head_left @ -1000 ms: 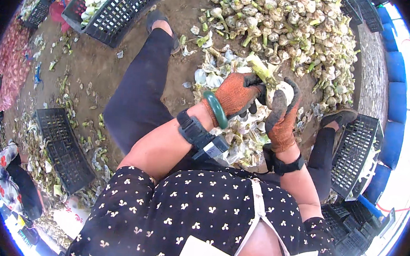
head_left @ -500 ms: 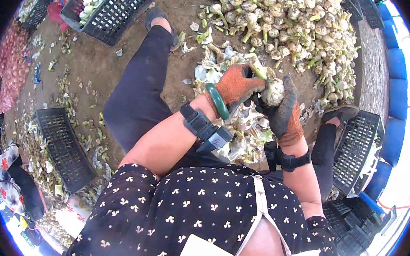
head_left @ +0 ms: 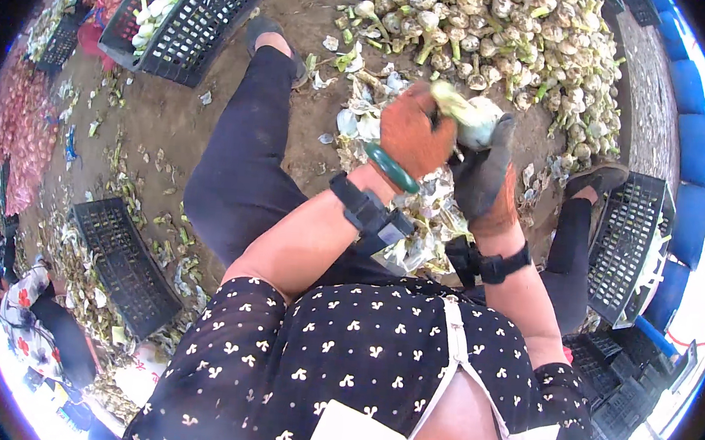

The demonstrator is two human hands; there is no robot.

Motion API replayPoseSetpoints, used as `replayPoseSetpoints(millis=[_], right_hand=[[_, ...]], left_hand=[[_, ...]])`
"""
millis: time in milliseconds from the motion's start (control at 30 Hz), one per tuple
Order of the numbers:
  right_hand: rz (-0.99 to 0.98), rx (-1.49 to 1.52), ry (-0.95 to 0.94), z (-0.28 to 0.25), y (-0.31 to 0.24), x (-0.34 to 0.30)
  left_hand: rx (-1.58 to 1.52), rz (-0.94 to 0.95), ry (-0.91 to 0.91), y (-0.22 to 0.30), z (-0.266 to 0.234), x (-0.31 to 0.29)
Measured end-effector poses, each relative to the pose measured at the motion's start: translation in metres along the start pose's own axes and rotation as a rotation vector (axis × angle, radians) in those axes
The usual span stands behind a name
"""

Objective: Peeling and processing garlic bulbs for agricultural distribution.

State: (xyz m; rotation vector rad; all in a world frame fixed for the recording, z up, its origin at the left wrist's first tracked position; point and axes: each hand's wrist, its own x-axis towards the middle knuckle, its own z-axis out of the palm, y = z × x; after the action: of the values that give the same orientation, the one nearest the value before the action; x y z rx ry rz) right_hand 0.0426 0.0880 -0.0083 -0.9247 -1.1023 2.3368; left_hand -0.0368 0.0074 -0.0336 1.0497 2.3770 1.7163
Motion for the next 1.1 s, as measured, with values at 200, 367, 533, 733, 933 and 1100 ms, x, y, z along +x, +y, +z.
replayPoseSetpoints(millis=[200,367,533,733,933,1100], right_hand=[[-0.578,-1.01,-0.318,-0.066,0.01,0.032],[-0.562,-0.993,-0.4,-0.07,0.017,0.035],[-0.51,-0.843,-0.459,-0.056,0.005,0.033],[-0.657,-1.066,-0.407,-0.048,0.017,0.049],[-0.645,-1.093,-0.406,-0.036,0.02,0.041],[0.495,0.397,-0.554,-0.046,0.01,0.034]], left_hand=[[-0.126,0.004,-0.069,0.018,0.002,-0.013],[-0.641,-0.507,-0.237,0.019,0.0,-0.012],[-0.452,-0.052,-0.15,-0.004,-0.006,-0.011],[-0.004,-0.047,-0.163,-0.011,-0.013,-0.007],[-0.184,-0.166,0.013,-0.031,-0.008,-0.013],[0.298,-0.353,-0.028,-0.088,-0.041,0.006]])
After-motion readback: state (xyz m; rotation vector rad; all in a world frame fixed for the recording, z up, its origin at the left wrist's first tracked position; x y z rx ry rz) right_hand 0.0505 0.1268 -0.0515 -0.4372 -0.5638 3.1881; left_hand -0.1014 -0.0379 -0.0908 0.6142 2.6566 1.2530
